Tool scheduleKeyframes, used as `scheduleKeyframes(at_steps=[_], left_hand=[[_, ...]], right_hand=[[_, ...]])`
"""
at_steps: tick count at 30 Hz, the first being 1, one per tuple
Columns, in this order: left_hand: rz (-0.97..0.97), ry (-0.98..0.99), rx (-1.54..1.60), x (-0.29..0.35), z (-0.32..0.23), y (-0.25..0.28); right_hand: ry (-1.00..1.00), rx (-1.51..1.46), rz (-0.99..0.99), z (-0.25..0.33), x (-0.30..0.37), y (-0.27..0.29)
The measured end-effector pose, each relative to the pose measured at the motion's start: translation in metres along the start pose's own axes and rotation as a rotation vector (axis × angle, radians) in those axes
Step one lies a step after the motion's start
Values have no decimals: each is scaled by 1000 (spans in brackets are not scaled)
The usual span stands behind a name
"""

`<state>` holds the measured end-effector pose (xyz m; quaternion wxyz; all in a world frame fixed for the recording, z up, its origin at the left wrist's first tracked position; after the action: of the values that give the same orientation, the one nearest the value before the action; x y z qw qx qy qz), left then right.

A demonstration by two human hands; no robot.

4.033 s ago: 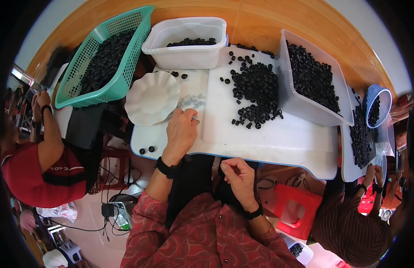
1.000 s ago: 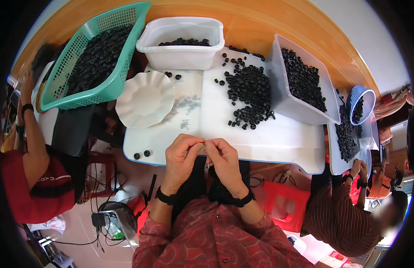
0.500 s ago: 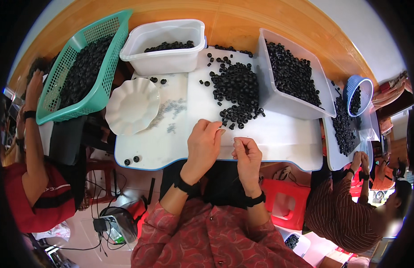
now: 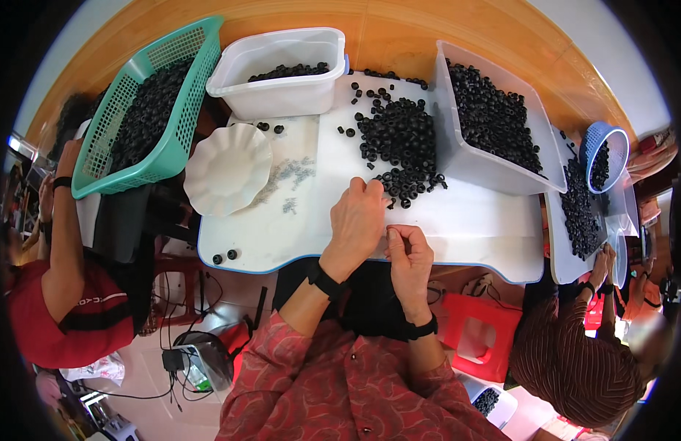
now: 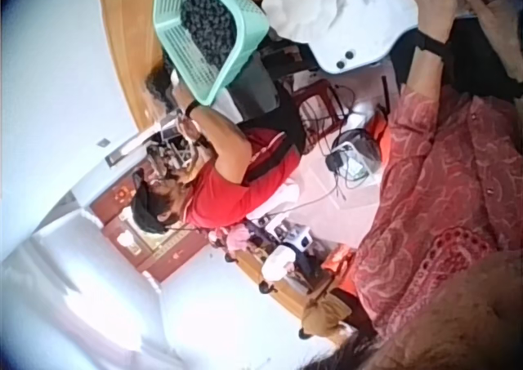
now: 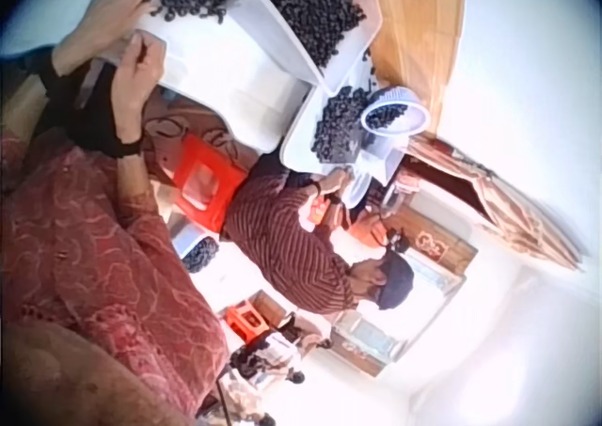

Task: Manually sorting small black round objects (possibly seeds or small parts) on a table.

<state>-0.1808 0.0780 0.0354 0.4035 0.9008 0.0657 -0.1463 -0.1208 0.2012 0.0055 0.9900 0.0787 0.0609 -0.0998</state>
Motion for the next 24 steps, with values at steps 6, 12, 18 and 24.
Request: scheduleKeyframes(at_steps=[6, 12, 18, 24], left_hand=[[-8, 7, 42, 1, 5, -3], [-51, 13, 391, 10, 14, 8], [180, 299, 1202, 30, 29, 23], [182, 342, 1468, 56, 37, 33]], right_hand=[[52, 40, 3, -3, 0, -1], [64, 40, 0, -3, 1, -4], [37, 27, 7, 2, 3, -4], [-71, -51, 66, 8, 9, -6]])
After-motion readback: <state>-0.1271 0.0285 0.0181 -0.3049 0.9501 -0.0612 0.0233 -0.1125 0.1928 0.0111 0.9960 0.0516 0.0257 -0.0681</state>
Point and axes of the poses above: each hand's wrist, its own x-axis away from the middle knuckle, its own y-axis out of the back of the hand, z = x × y, the point moved 5 cm from there along -x, towards the middle knuckle, and after that the axes turned 1 degree about -x, right-handed, at the moved point
